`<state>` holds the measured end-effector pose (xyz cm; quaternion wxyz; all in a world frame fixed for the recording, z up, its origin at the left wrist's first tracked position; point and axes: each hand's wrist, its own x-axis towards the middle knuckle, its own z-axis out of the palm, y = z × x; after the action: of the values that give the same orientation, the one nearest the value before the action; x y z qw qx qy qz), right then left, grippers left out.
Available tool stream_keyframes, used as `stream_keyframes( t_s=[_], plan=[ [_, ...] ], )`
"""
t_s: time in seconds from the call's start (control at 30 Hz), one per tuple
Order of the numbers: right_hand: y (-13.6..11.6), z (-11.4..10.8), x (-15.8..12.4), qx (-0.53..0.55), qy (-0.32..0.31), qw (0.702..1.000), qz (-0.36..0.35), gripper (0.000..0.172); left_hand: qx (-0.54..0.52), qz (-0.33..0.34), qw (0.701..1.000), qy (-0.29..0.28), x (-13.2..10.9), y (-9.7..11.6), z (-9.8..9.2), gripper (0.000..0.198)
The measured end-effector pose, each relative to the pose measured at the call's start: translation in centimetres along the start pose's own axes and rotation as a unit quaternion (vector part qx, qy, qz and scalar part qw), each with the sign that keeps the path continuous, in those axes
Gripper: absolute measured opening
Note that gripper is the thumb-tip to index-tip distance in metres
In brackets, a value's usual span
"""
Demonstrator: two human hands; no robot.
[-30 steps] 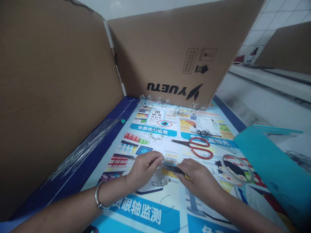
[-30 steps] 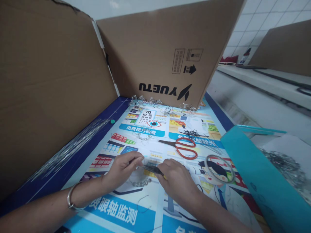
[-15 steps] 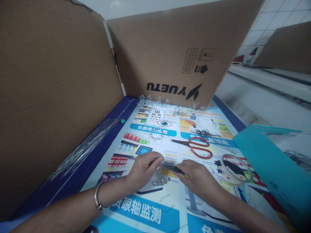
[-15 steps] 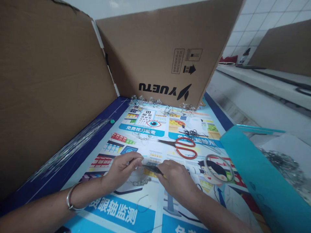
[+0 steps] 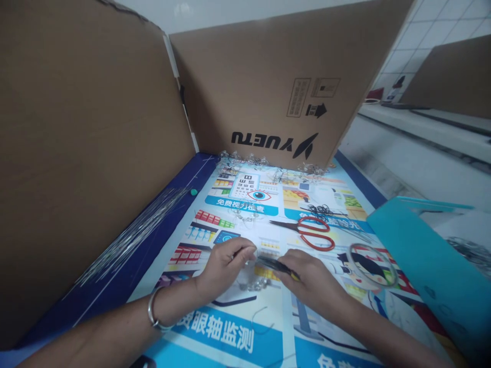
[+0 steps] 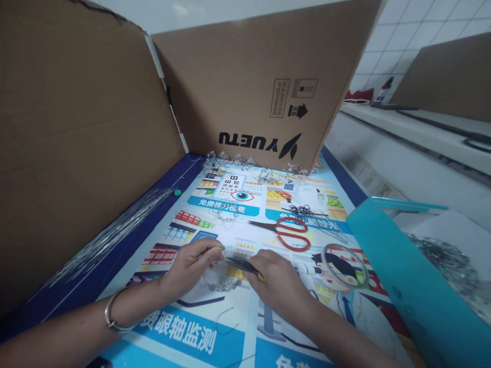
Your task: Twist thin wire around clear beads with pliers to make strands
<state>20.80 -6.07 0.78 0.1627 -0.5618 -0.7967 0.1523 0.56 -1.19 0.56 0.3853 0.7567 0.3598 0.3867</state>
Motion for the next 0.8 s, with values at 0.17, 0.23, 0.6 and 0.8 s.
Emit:
stream_keyframes(
  t_s=[0.17, 0.23, 0.6, 0.8],
  plan=[
    [-0.16, 0.06, 0.07, -0.013, -0.007, 1.0, 0.006, 0.018, 0.013, 0.02, 1.0, 0.005, 0.03, 0.04, 0.13, 0.018],
    [-0.21, 0.03, 0.07, -0.019, -0.012, 1.0, 0.012, 0.02, 0.016, 0.024, 1.0, 0.005, 0.07, -0.05, 0.16, 0.017],
    [0.14, 0.07, 0.24, -0.042, -0.03, 0.999, 0.009, 0.018, 0.0, 0.025, 1.0, -0.006, 0.02, -0.38, 0.06, 0.016],
    [-0.17, -0.17, 0.28, -0.047, -0.045, 0.998, 0.019, 0.016, -0.019, -0.013, 1.0, -0.019, 0.02, -0.73, 0.04, 0.019]
  ],
)
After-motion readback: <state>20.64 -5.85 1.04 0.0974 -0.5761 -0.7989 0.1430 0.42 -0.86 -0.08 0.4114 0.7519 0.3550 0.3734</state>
